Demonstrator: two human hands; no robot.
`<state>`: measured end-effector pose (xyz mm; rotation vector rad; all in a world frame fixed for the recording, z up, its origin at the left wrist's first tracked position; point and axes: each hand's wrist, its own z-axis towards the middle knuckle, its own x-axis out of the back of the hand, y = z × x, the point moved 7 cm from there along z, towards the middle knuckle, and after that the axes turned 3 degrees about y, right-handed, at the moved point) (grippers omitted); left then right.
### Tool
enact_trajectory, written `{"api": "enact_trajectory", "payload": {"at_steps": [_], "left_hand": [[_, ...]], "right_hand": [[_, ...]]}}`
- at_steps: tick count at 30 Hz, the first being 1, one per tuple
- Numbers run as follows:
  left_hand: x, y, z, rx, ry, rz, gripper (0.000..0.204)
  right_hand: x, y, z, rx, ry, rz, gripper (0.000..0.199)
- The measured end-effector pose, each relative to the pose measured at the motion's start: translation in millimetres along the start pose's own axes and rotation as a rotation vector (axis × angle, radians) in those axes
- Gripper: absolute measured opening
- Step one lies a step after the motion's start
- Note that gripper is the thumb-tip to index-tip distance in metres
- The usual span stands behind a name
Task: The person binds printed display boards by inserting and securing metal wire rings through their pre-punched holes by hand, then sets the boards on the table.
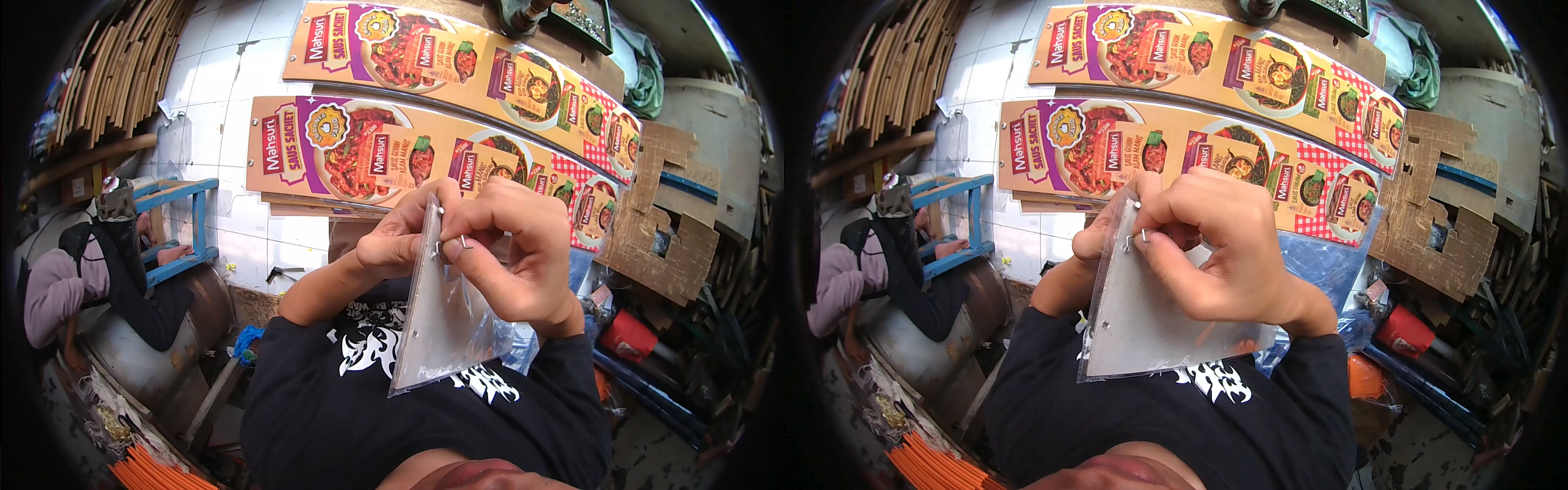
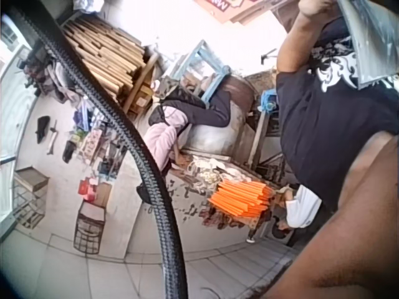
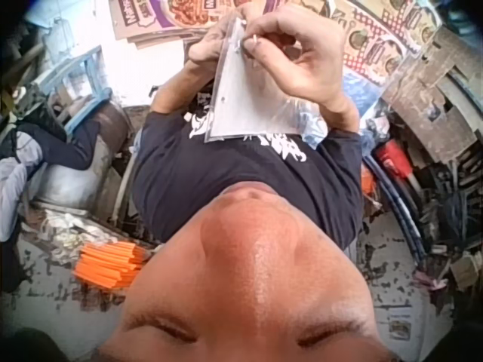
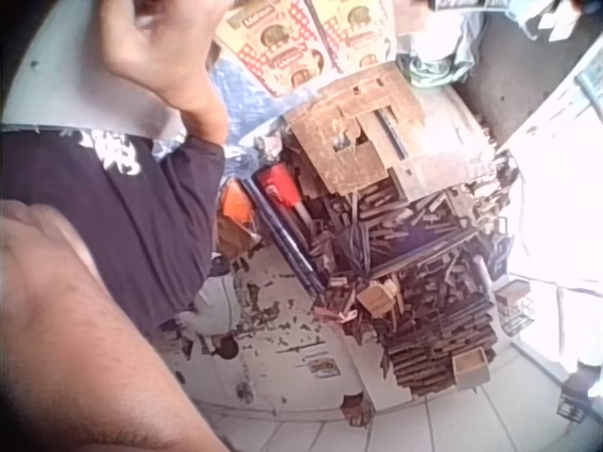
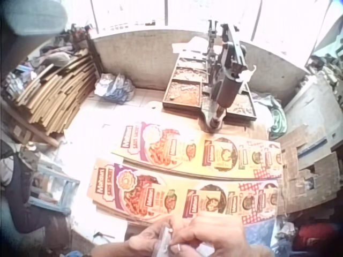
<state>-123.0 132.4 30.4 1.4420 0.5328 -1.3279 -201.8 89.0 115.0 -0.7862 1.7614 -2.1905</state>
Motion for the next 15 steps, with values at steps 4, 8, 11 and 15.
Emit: {"api": "enact_trajectory", "payload": {"at_steps": [4,8,11,15], "left_hand": [[2,-1,-2,0.010,0.048,0.030,0.034],[0,1,-1,0.006,0.046,0.042,0.034],[3,1,-3,0.026,0.033,0.070,0.034],[6,-1,-5,0.002,0.030,-0.008,0.033]], "right_hand": [[0,2,4,-0.073,-0.049,0.055,0.006],[-3,1,8,-0.115,-0.160,0.029,0.003],[-4,-5,11,-0.046,-0.181,-0.021,0.004],[-2,-17,9,0.200,-0.103,-0.171,0.015]]}}
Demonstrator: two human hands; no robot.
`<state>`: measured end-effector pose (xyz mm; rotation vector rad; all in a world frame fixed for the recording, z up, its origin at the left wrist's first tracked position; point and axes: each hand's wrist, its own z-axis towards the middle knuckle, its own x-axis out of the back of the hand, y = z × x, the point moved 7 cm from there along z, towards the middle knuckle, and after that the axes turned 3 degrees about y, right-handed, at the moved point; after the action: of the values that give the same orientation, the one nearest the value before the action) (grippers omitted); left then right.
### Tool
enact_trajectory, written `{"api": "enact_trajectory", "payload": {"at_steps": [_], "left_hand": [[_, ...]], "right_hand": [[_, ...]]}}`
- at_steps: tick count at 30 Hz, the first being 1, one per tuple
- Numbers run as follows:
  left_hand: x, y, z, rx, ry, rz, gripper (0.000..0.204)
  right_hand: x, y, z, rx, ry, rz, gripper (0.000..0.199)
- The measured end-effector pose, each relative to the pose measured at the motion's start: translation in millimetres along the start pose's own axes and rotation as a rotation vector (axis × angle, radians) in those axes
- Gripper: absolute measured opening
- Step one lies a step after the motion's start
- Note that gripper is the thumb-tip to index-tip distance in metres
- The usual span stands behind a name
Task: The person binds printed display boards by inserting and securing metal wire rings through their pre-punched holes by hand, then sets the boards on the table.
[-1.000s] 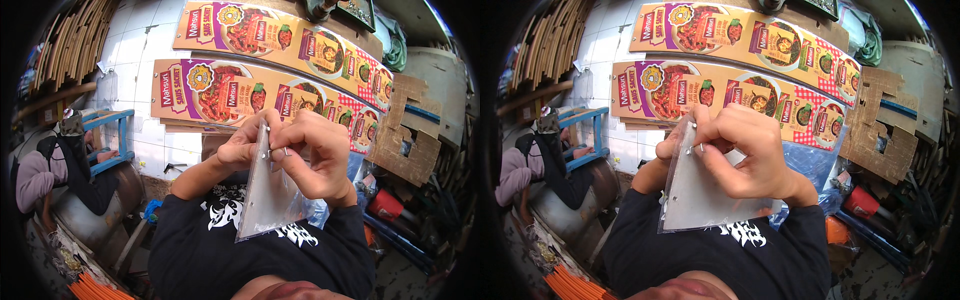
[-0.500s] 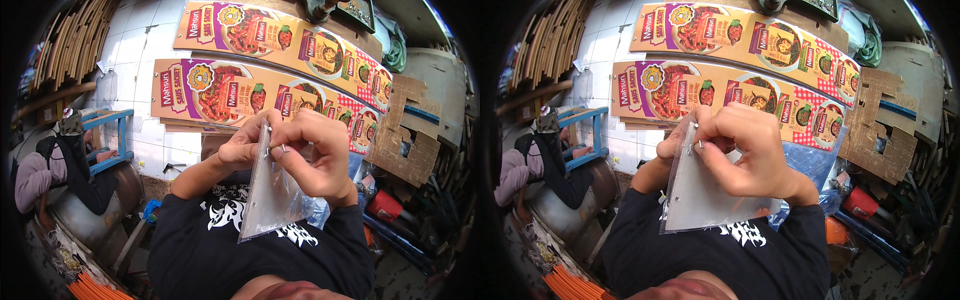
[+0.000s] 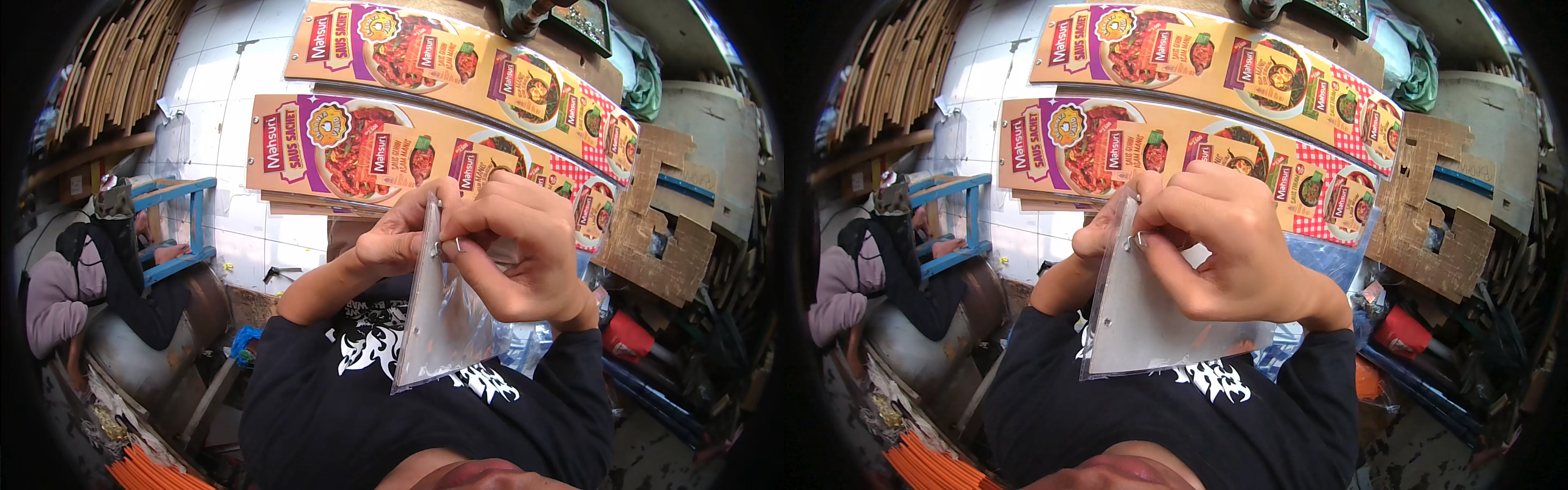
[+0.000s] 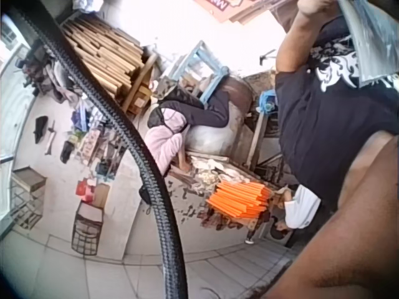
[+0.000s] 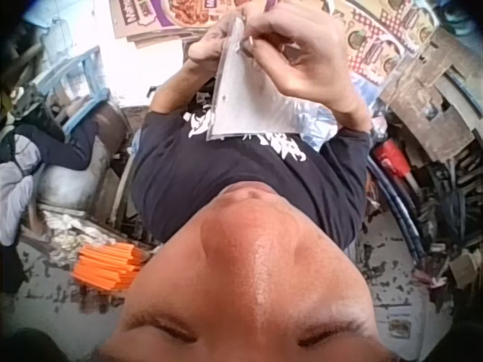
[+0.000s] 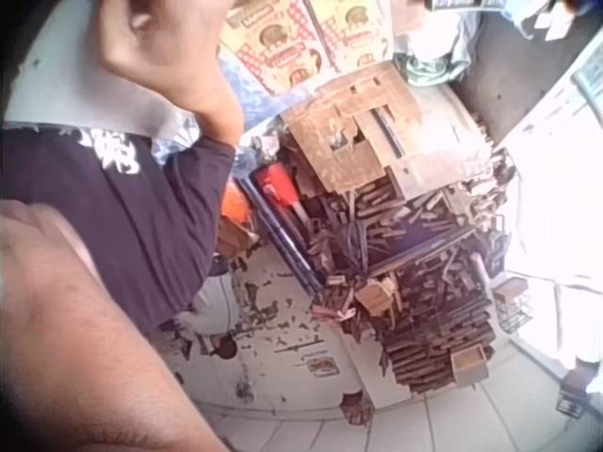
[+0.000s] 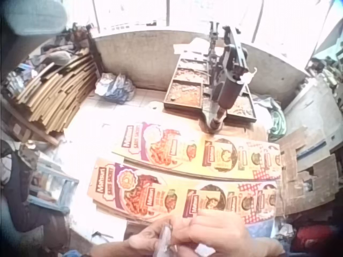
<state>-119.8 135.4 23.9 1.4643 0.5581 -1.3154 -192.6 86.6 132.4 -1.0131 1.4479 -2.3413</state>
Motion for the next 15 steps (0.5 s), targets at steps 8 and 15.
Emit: {"api": "enact_trajectory", "payload": {"at_steps": [8,15], "left_hand": [[-8,1,6,-0.043,-0.076,-0.040,0.028],[-10,1,10,-0.096,-0.113,-0.010,0.029]], "right_hand": [[-6,-6,-23,0.238,0.230,-0.157,0.030],[-6,-2,-37,0.277,0.369,-0.182,0.033]]}}
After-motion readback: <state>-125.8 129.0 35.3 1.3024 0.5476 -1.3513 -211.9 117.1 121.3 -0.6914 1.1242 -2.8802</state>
